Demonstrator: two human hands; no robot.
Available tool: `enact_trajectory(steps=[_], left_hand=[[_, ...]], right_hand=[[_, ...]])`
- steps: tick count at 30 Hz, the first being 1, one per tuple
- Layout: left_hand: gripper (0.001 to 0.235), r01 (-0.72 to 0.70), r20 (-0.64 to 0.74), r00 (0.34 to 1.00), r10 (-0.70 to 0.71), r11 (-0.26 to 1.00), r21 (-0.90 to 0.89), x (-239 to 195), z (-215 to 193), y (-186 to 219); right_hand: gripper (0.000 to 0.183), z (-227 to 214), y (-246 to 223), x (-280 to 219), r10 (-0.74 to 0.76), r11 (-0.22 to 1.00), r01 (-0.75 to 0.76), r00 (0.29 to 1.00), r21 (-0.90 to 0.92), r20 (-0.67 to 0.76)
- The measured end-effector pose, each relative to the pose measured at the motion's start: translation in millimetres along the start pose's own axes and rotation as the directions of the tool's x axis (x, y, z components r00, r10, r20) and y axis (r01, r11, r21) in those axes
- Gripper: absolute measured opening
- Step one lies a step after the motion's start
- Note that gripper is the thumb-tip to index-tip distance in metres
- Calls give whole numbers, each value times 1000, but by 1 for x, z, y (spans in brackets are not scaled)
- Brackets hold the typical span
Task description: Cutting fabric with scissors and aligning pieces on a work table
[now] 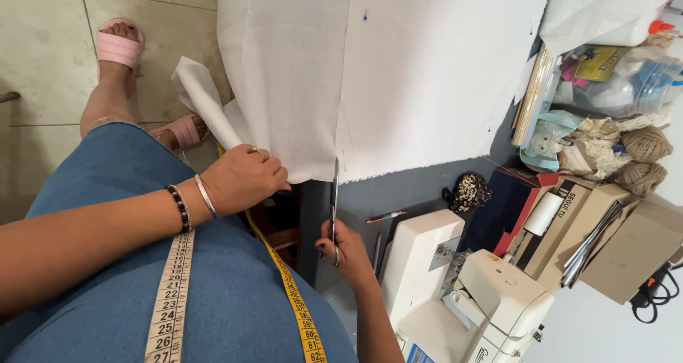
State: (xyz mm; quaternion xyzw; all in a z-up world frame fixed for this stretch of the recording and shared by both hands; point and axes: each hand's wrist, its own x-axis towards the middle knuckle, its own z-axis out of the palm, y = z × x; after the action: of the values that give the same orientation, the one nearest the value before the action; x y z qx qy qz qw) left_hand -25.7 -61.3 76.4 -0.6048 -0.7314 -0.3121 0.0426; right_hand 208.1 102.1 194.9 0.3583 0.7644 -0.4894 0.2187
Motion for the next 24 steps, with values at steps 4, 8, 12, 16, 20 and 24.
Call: enact_trajectory(steps=[4,8,12,16,20,24], left_hand=[[32,-11,10,1000,11,1000,-15,0,1,-1],[32,-1,6,1000,1,1000,-1,1,2,-1],[34,-10,17,1000,10,1000,-1,-2,5,0],[34,-19,15,1000,19,1000,-2,-3,8,0],[32,-30,26,999,31,999,-35,1,3,0],[34,-43,4,999,43,999,-26,2,2,-2]], right_hand=[[50,1,1,1,27,999,-27,1000,-31,3],[51,0,0,-1,20,999,-20,1000,-47,1],[51,-1,-3,-2,30,995,-30,1000,-97,-7],[50,0,-4,0,33,997,-33,999,-64,-1],[51,-8,-15,8,11,997,-9,1000,-76,27],[50,-16,-25,21,-10,993,15,999,-115,42]])
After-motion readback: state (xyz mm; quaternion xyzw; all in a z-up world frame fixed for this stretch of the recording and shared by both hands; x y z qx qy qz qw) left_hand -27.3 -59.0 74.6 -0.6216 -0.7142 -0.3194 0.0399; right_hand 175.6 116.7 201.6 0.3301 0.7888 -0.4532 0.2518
